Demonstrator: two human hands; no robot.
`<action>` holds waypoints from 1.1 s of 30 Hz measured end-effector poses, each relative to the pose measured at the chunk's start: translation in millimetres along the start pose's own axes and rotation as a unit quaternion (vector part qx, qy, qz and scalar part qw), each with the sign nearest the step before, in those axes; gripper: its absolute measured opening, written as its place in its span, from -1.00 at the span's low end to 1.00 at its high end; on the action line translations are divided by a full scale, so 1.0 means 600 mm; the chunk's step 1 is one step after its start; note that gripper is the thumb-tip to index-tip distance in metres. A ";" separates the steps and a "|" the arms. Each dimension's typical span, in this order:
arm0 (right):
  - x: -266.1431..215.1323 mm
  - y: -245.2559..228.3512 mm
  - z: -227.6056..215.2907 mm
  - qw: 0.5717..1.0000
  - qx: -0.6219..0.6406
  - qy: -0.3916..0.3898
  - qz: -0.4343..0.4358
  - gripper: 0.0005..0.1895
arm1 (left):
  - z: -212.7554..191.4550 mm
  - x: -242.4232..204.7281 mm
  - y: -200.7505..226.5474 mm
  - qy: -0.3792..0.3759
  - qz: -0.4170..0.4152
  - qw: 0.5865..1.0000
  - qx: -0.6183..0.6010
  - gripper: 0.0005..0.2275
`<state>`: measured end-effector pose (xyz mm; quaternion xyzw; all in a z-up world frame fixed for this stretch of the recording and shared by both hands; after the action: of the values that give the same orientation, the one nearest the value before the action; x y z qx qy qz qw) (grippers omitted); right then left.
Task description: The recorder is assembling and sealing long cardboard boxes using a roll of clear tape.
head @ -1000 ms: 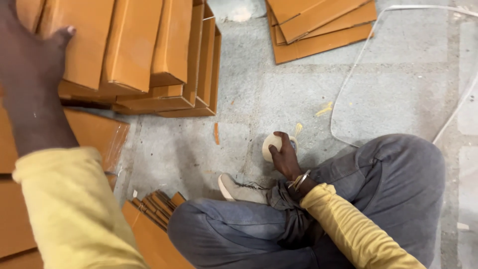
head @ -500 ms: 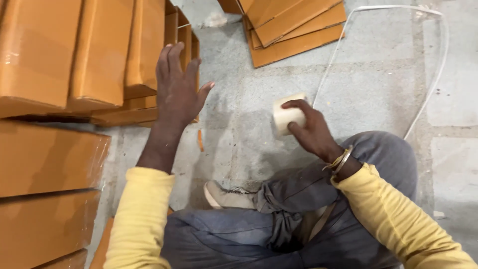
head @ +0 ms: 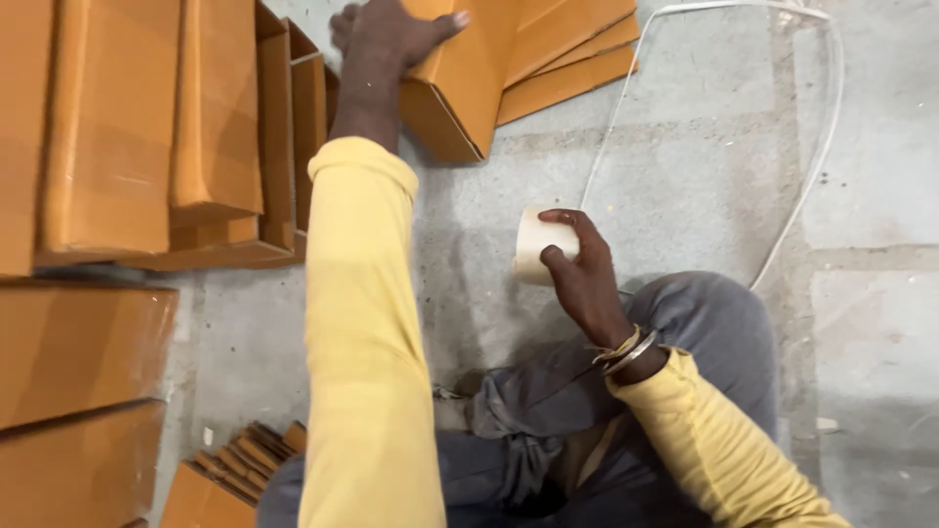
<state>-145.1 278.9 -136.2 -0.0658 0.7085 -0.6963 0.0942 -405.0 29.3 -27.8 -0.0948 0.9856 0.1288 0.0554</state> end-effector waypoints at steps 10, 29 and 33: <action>0.001 -0.017 0.005 0.998 0.004 -0.041 0.055 -0.56 | 0.053 -0.060 -0.024 -0.027 -0.040 0.998 0.032 0.09; 0.082 -0.170 0.136 0.943 -0.304 -0.069 -0.121 -0.09 | 0.148 -0.609 0.057 0.077 -0.087 0.963 -0.245 -0.15; 0.113 -0.155 0.158 0.888 -0.399 -0.221 -0.060 -0.06 | 0.186 -0.609 0.038 0.093 -0.052 0.917 -0.383 -0.30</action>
<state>-193.3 169.3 -47.6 -0.2921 0.8822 -0.3267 0.1725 -43.7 143.6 -80.4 -0.1719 0.8551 0.4840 -0.0706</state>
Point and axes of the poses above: each hand's wrist, its own x-axis towards the middle knuckle, its own z-axis out of the palm, y = z × x, the point moved 5 cm from there along x, towards the middle knuckle, and after that the axes turned 8 degrees about -y, right-handed, at the moved point
